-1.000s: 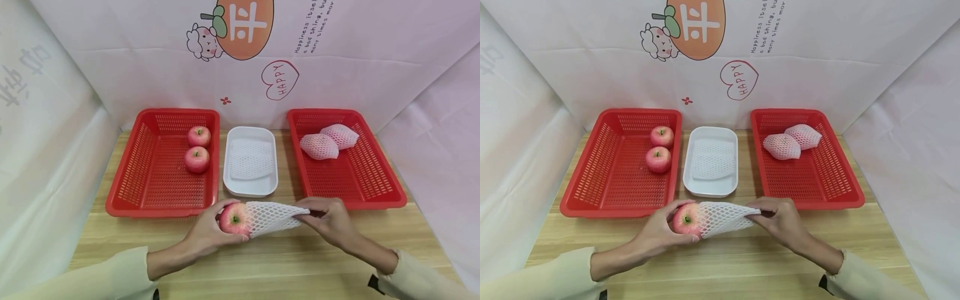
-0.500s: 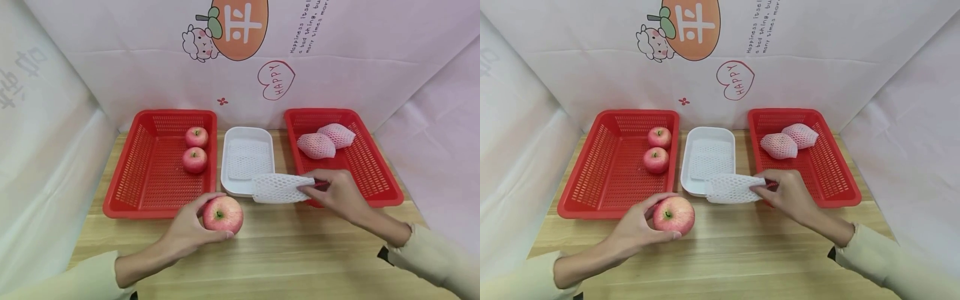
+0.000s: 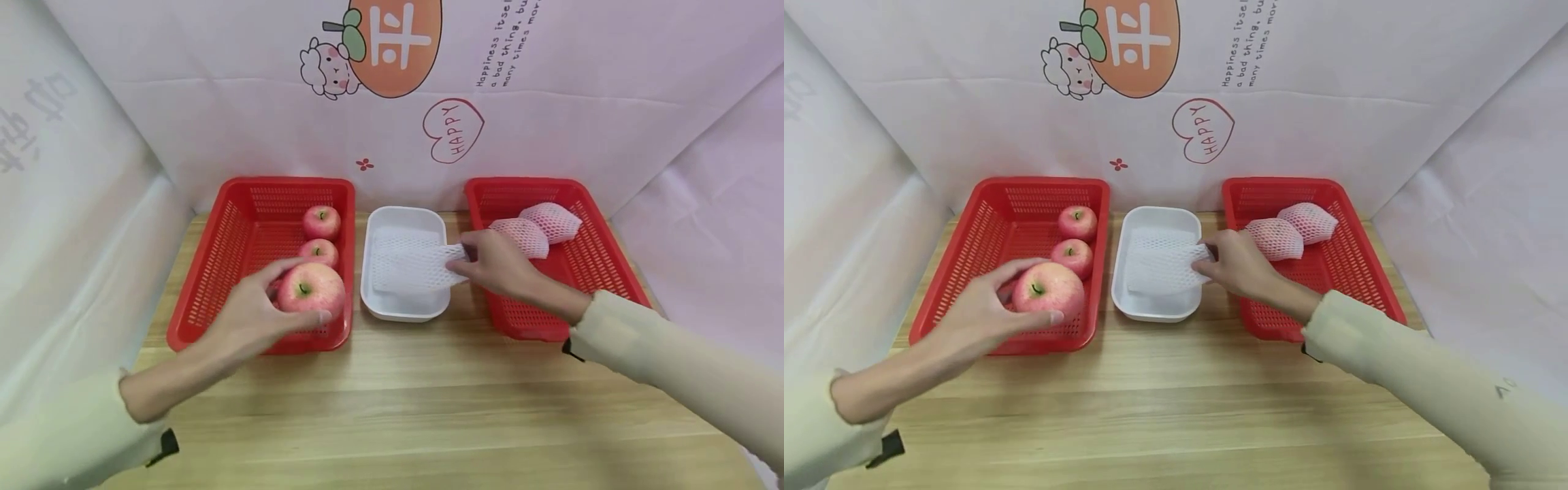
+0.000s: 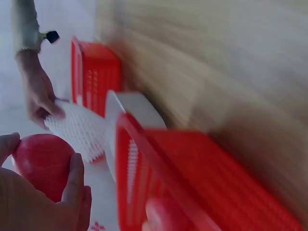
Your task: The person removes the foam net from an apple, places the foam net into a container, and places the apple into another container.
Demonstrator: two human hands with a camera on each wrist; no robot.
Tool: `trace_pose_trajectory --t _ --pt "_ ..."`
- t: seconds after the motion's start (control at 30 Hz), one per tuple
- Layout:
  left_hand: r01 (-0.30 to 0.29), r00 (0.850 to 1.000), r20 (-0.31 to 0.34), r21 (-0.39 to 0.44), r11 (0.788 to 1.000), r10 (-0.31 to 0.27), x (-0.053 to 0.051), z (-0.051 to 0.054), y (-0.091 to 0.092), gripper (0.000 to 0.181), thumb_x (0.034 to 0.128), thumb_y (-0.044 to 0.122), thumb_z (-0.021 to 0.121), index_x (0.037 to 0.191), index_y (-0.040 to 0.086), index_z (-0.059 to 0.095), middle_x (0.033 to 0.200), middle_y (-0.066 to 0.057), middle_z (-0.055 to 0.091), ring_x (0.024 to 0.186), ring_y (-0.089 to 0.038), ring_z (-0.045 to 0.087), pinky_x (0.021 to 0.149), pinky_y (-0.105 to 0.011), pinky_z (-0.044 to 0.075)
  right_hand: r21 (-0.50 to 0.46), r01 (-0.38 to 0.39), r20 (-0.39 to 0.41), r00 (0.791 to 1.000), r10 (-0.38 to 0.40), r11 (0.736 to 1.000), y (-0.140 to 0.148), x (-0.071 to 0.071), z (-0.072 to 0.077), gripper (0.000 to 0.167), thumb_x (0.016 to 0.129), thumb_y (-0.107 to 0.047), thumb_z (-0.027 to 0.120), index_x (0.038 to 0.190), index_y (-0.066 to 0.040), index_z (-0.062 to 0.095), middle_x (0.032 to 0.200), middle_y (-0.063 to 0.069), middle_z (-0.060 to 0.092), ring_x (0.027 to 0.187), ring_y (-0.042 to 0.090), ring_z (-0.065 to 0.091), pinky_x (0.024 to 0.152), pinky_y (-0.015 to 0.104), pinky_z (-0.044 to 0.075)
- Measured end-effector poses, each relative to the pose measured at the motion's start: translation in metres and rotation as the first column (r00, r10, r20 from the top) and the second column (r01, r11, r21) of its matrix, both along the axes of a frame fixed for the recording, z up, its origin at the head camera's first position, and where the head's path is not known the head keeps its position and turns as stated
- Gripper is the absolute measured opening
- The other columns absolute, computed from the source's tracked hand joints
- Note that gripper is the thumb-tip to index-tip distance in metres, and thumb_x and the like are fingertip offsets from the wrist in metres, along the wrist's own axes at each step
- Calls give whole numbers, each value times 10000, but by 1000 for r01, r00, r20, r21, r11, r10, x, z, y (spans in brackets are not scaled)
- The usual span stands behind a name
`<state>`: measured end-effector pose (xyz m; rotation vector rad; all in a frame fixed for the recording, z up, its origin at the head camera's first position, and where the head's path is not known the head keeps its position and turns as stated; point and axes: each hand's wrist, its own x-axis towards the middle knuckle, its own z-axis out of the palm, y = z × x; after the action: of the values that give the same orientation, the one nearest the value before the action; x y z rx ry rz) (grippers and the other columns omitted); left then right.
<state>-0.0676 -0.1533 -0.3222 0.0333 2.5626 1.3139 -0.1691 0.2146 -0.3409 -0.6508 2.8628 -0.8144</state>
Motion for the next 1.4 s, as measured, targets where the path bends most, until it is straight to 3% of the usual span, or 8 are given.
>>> trace_pose_trajectory --t 0.17,0.3,0.43,0.57,0.87,1.17,1.27,1.4 --pt "9 998 60 -49 999 -6 -27 -6 -15 980 822 589 855 1589 148 433 1381 -112 616 1196 -304 600 946 -451 607 -3 34 163 986 -33 999 -18 -14 -9 312 910 -148 840 1173 0 757 935 127 759 713 203 678 630 272 598" --pt "29 995 100 -114 993 -17 -39 -17 -18 1022 820 585 852 1603 108 403 1367 -131 629 1190 -312 605 967 -478 597 -2 31 262 965 -29 1000 -30 -19 -19 338 910 -130 839 1183 34 730 983 171 743 767 225 753 637 292 635" --pt "78 993 100 -185 980 -60 -45 -33 -14 1003 809 558 870 1571 72 435 1330 -146 659 1157 -305 630 1003 -513 573 24 13 305 952 -20 1000 -39 -19 -28 378 904 -146 845 1220 19 721 999 161 730 805 228 746 633 301 638" --pt "144 986 116 -233 962 -119 -49 -47 -10 923 798 537 881 1487 53 501 1263 -131 679 1090 -274 644 975 -484 570 141 -53 270 963 13 989 -46 -17 -35 438 889 -193 860 1263 -5 732 1072 144 757 783 218 689 647 282 616" --pt "261 959 177 -242 934 -222 -65 -59 -9 634 804 367 897 1226 49 548 1104 -96 667 988 -228 620 849 -368 550 406 -217 192 970 150 888 -56 -17 -44 492 869 -272 873 1302 -77 745 1155 117 769 893 228 691 726 335 604" --pt "343 933 215 -285 895 -289 -70 -70 0 635 771 335 903 1164 14 521 986 -86 621 924 -228 561 803 -345 487 649 -234 42 961 273 724 -63 -16 -48 422 848 -312 885 1191 -98 765 1049 115 757 872 257 653 670 371 563" --pt "353 929 220 -286 891 -298 -71 -74 1 629 785 327 899 1160 12 503 972 -86 601 909 -227 552 790 -341 481 681 -222 21 958 284 698 -63 -15 -48 465 832 -346 894 1211 -113 759 1109 122 746 937 275 658 688 385 577" --pt "358 925 234 -279 891 -299 -72 -77 1 617 803 322 897 1157 10 500 984 -89 595 912 -226 548 783 -338 480 670 -216 31 964 263 711 -62 -16 -47 557 823 -412 897 1256 -106 726 1119 116 737 929 266 664 680 375 574"
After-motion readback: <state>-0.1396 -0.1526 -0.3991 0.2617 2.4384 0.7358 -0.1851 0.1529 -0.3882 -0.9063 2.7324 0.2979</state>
